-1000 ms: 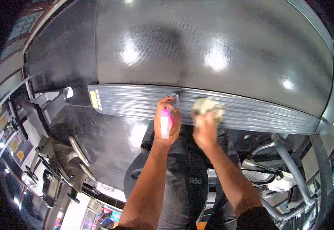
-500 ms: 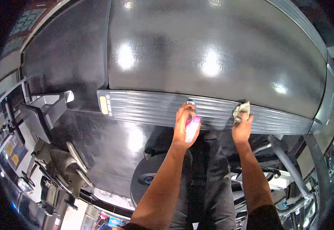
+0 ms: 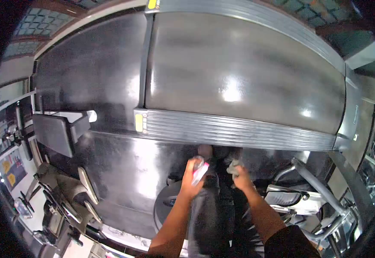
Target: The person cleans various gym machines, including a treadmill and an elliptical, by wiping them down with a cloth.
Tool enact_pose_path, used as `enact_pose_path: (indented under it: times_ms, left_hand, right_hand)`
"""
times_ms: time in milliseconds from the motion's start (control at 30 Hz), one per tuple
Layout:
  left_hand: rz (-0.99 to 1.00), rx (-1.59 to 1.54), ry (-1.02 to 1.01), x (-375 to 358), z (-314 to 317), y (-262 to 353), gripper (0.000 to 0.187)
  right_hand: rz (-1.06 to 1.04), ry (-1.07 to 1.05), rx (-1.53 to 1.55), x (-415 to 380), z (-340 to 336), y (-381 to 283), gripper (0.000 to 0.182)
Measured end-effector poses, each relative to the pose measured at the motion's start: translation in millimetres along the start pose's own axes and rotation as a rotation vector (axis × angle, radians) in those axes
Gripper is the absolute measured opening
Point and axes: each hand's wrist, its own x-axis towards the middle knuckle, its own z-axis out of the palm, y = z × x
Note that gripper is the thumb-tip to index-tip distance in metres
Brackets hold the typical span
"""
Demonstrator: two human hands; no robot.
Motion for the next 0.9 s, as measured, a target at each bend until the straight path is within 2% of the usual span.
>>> enact_pose_path:
  times_ms: [67, 100, 133, 167, 200, 233, 300, 333, 433, 467, 500, 533, 567, 600, 633, 733, 800, 900]
  left_hand:
    - [-0.069, -0.004, 0.018, -51.3, -35.0, 12.9, 0.042]
    - [-0.114, -0.068, 0.046, -75.0, -49.0, 22.6, 0.041]
    - [-0.371, -0.164, 0.053, -95.1, -62.0, 56.5, 0.041]
    - [-0.135, 0.004, 0.153, -120.0, -69.2, 46.4, 0.044]
    - [-0.141, -0.017, 0.222, -135.3, -73.3, 54.2, 0.044]
    - [-0.154, -0.035, 0.294, -153.9, -79.2, 65.1, 0.044]
    - [-0.285, -0.113, 0.274, -178.5, -91.1, 84.5, 0.044]
    - [-0.360, -0.152, 0.262, -190.6, -96.3, 96.3, 0.044]
    - [-0.130, -0.181, 0.178, -209.6, -98.6, 154.6, 0.045]
    - [-0.166, -0.192, 0.144, -213.8, -97.1, 186.1, 0.049]
    - [-0.064, -0.269, 0.084, -218.8, -95.6, 170.2, 0.054]
    - [0.024, -0.128, 0.069, -219.7, -93.1, 188.6, 0.057]
    - [0.112, 0.015, 0.064, -222.8, -92.1, 214.9, 0.059]
    - [0.076, 0.035, 0.000, -231.7, -93.1, 266.7, 0.065]
    - [0.142, -0.088, 0.029, -239.3, -88.5, 293.4, 0.063]
    - [0.355, -0.032, 0.004, -255.2, -85.3, 341.0, 0.061]
    - [0.549, 0.059, -0.007, -262.5, -83.9, 367.4, 0.060]
    - [0.665, 0.071, -0.004, -276.6, -80.2, 404.3, 0.060]
  right_hand:
    - [0.286, -0.081, -0.079, -32.3, -1.6, -41.3, 0.041]
    - [0.298, -0.125, -0.045, -39.3, -6.0, -54.0, 0.042]
    - [0.313, -0.170, -0.010, -48.4, -8.7, -64.1, 0.043]
    - [0.326, -0.207, 0.028, -54.8, -12.7, -73.8, 0.044]
    - [0.349, -0.218, 0.020, -56.5, -40.2, -116.6, 0.046]
    - [0.287, -0.228, 0.071, -66.2, -44.7, -124.0, 0.046]
    - [0.126, -0.237, 0.156, -59.9, -63.0, -144.3, 0.046]
    - [0.322, -0.333, 0.200, -64.1, -81.2, -165.0, 0.045]
    - [0.123, -0.213, 0.050, -71.4, -108.9, -190.7, 0.043]
    - [0.020, -0.194, 0.089, -76.9, -120.4, -196.6, 0.043]
    - [-0.081, -0.179, 0.129, -86.9, -127.9, -201.1, 0.043]
    - [-0.190, -0.158, 0.165, -87.4, -139.5, -208.4, 0.043]
    - [-0.082, -0.170, -0.004, -109.2, -177.0, -260.5, 0.046]
    - [-0.163, -0.172, -0.042, -124.0, -196.7, -284.1, 0.046]
    - [-0.241, -0.181, -0.087, -138.2, -214.1, -301.0, 0.047]
    - [-0.264, -0.295, -0.079, -194.1, -280.5, -386.3, 0.044]
    - [-0.338, -0.246, -0.072, -225.5, -306.6, -410.8, 0.049]
    - [-0.459, -0.116, 0.060, -267.0, -343.6, -443.9, 0.057]
